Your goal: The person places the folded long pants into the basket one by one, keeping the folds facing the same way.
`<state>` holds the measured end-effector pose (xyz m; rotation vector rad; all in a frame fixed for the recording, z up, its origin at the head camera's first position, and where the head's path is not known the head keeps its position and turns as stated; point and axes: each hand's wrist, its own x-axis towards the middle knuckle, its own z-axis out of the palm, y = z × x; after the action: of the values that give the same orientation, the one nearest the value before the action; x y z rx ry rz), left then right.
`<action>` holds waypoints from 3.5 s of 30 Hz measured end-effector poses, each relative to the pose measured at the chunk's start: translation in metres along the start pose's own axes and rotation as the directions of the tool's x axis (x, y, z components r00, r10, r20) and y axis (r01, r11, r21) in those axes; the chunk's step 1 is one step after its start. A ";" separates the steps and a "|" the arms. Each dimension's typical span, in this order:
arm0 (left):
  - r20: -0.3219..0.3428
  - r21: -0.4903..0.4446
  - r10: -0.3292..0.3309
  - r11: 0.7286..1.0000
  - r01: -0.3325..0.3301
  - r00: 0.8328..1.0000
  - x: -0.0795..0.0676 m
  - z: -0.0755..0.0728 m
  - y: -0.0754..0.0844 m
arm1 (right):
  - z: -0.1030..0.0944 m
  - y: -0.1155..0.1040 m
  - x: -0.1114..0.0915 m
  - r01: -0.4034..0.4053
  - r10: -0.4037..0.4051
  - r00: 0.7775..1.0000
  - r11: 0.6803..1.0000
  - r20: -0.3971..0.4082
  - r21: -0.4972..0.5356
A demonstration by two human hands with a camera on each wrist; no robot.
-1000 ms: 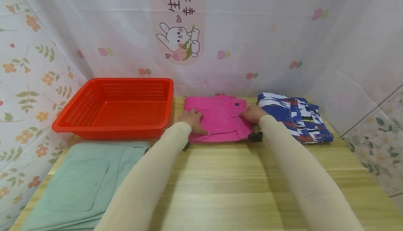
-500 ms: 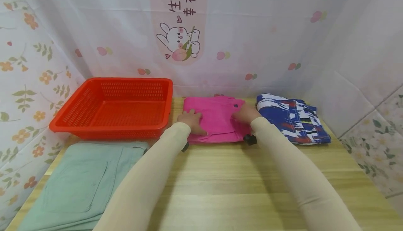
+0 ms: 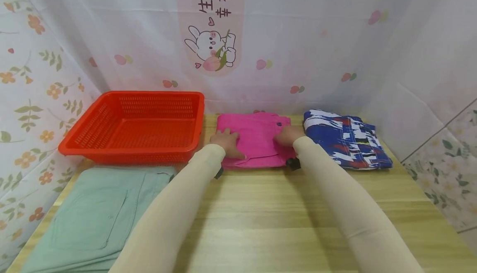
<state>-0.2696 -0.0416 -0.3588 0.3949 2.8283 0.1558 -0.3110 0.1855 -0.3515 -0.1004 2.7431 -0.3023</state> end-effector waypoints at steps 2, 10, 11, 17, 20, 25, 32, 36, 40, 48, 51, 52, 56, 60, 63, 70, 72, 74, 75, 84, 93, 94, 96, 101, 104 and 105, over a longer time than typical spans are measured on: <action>0.002 0.006 0.001 1.000 -0.001 1.000 0.001 -0.001 0.000 | -0.001 0.001 0.004 -0.002 0.002 1.000 1.000 0.002 0.002; 0.028 0.003 -0.002 1.000 0.002 1.000 0.002 -0.004 0.006 | -0.001 0.012 0.017 -0.079 0.066 0.996 0.959 0.058 0.270; 0.030 0.003 -0.001 1.000 0.001 1.000 0.002 -0.004 0.006 | -0.001 0.014 0.017 -0.105 0.082 0.993 0.936 0.080 0.335; 0.025 0.014 0.001 1.000 -0.002 1.000 0.000 -0.004 0.008 | -0.004 0.022 0.011 -0.157 0.101 0.986 0.836 0.133 0.526; 0.025 0.019 0.002 1.000 -0.002 1.000 0.000 -0.005 0.009 | -0.004 0.024 0.009 -0.132 0.088 0.990 0.845 0.108 0.518; 0.014 0.032 -0.001 0.999 0.001 1.000 0.002 -0.004 0.008 | -0.005 0.022 0.009 -0.154 0.105 0.987 0.830 0.122 0.536; 0.000 0.027 0.004 1.000 -0.004 1.000 0.003 0.000 0.007 | -0.005 0.018 0.008 -0.160 0.090 0.985 0.777 0.144 0.609; -0.004 0.053 0.004 0.999 -0.003 1.000 0.007 0.002 0.005 | -0.007 0.018 0.009 -0.131 0.061 0.989 0.800 0.138 0.586; -0.006 0.048 -0.004 0.999 0.004 1.000 0.009 0.002 0.003 | -0.007 0.021 0.015 -0.116 0.045 0.989 0.822 0.140 0.558; -0.004 0.036 0.002 0.999 -0.002 1.000 0.004 0.001 0.004 | -0.007 0.030 0.021 -0.177 0.049 0.971 0.806 0.235 0.564; -0.005 0.029 0.006 1.000 -0.006 1.000 0.002 0.000 0.006 | -0.007 0.032 0.021 -0.190 0.038 0.965 0.785 0.260 0.589; -0.004 0.028 0.004 1.000 -0.004 1.000 0.002 0.000 0.006 | -0.007 0.033 0.021 -0.190 0.033 0.964 0.778 0.263 0.599; 0.005 0.036 -0.013 0.999 0.013 1.000 0.002 -0.001 0.005 | -0.006 0.035 0.022 -0.178 -0.006 0.960 0.761 0.281 0.624; 0.006 0.033 -0.013 0.999 0.012 1.000 0.002 -0.001 0.004 | -0.006 0.039 0.025 -0.149 -0.059 0.956 0.745 0.286 0.650; 0.007 0.020 -0.006 1.000 0.006 1.000 0.001 -0.002 0.004 | -0.005 0.042 0.027 -0.130 -0.093 0.951 0.744 0.294 0.655; 0.008 0.018 -0.009 1.000 0.009 1.000 -0.001 -0.002 0.006 | -0.003 0.051 0.030 -0.089 -0.154 0.946 0.721 0.284 0.687; 0.000 0.019 -0.005 1.000 0.005 1.000 -0.001 -0.002 0.006 | -0.001 0.053 0.031 -0.058 -0.178 0.946 0.727 0.269 0.685; -0.010 0.015 0.001 1.000 0.000 1.000 -0.001 0.000 0.005 | 0.001 0.056 0.033 -0.029 -0.190 0.950 0.737 0.247 0.676; -0.015 0.016 0.004 1.000 -0.004 1.000 -0.001 0.000 0.005 | 0.002 0.057 0.034 -0.018 -0.189 0.953 0.745 0.238 0.666; -0.103 -0.062 0.031 0.997 -0.037 0.994 0.013 0.014 -0.014 | 0.006 0.060 0.036 0.030 -0.177 0.967 0.795 0.184 0.605; -0.247 -0.339 -0.095 0.941 0.006 0.964 0.012 0.016 -0.033 | 0.010 0.060 0.038 0.060 -0.170 0.975 0.825 0.145 0.562; -0.250 -0.342 -0.110 0.939 0.019 0.962 0.012 0.017 -0.036 | 0.010 0.060 0.038 0.057 -0.166 0.975 0.826 0.145 0.561; -0.247 -0.345 -0.131 0.938 0.039 0.960 0.013 0.018 -0.039 | 0.011 0.059 0.039 0.057 -0.167 0.975 0.827 0.148 0.559; -0.198 -0.436 -0.164 0.898 0.063 0.966 0.014 0.023 -0.046 | 0.009 0.056 0.037 0.056 -0.163 0.975 0.837 0.151 0.545; -0.190 -0.504 -0.181 0.862 0.063 0.965 0.015 0.024 -0.048 | 0.007 0.055 0.036 0.054 -0.153 0.978 0.844 0.144 0.534; -0.182 -0.528 -0.193 0.846 0.070 0.964 0.015 0.024 -0.049 | 0.007 0.054 0.036 0.056 -0.153 0.978 0.844 0.140 0.533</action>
<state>-0.2891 -0.0821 -0.3932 0.0582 2.8572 0.9683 -0.3428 0.2332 -0.3829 -0.1221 2.3820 -1.0147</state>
